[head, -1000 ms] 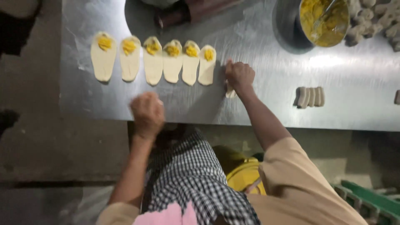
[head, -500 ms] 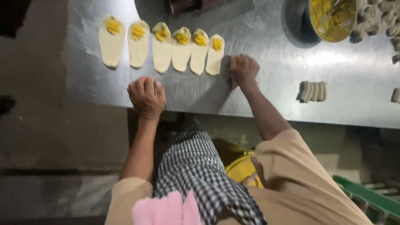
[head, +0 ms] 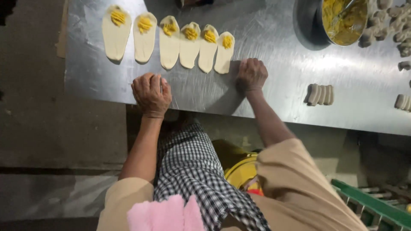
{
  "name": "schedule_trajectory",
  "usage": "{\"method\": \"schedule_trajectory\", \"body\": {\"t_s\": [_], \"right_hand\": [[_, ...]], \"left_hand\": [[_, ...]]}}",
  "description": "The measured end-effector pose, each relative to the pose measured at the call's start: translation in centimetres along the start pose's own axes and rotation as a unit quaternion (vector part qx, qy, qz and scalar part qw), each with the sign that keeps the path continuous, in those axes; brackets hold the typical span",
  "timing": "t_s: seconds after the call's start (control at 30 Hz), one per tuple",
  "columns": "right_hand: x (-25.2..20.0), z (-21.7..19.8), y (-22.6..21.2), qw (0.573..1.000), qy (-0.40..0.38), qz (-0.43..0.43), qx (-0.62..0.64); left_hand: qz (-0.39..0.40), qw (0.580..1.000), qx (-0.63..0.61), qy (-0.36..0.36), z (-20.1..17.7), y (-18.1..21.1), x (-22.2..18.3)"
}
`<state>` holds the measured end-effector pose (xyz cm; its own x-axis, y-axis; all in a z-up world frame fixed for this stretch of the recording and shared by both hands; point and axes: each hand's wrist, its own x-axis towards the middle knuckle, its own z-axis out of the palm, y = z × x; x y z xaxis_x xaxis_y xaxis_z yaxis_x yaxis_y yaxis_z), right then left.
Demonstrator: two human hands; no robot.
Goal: Rolling pieces of dough into cylindrical rolls after adding a yellow filling.
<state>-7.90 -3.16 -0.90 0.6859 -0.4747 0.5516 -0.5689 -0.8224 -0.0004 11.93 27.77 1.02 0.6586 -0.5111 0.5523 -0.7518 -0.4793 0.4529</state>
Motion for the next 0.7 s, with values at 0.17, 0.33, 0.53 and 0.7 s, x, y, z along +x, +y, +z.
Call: {"method": "schedule_trajectory", "body": {"t_s": [0.17, 0.33, 0.53, 0.7], "right_hand": [[-0.5, 3.4, 2.8, 0.951, -0.263, 0.161, 0.007], [-1.5, -4.2, -4.9, 0.927, -0.277, 0.252, -0.025], [-13.7, -11.7, -10.9, 0.977, -0.195, 0.076, 0.044], [-14.7, -8.5, -8.4, 0.983, -0.178, 0.039, 0.014]], "left_hand": [[0.009, 1.0, 0.017, 0.007, 1.3, -0.5, 1.2], [0.007, 1.0, 0.005, -0.01, -0.5, 0.3, 0.3], [-0.007, 1.0, 0.02, -0.012, -0.8, 0.6, 0.4], [-0.012, 0.999, 0.033, -0.008, -0.9, 1.1, 1.1]]}}
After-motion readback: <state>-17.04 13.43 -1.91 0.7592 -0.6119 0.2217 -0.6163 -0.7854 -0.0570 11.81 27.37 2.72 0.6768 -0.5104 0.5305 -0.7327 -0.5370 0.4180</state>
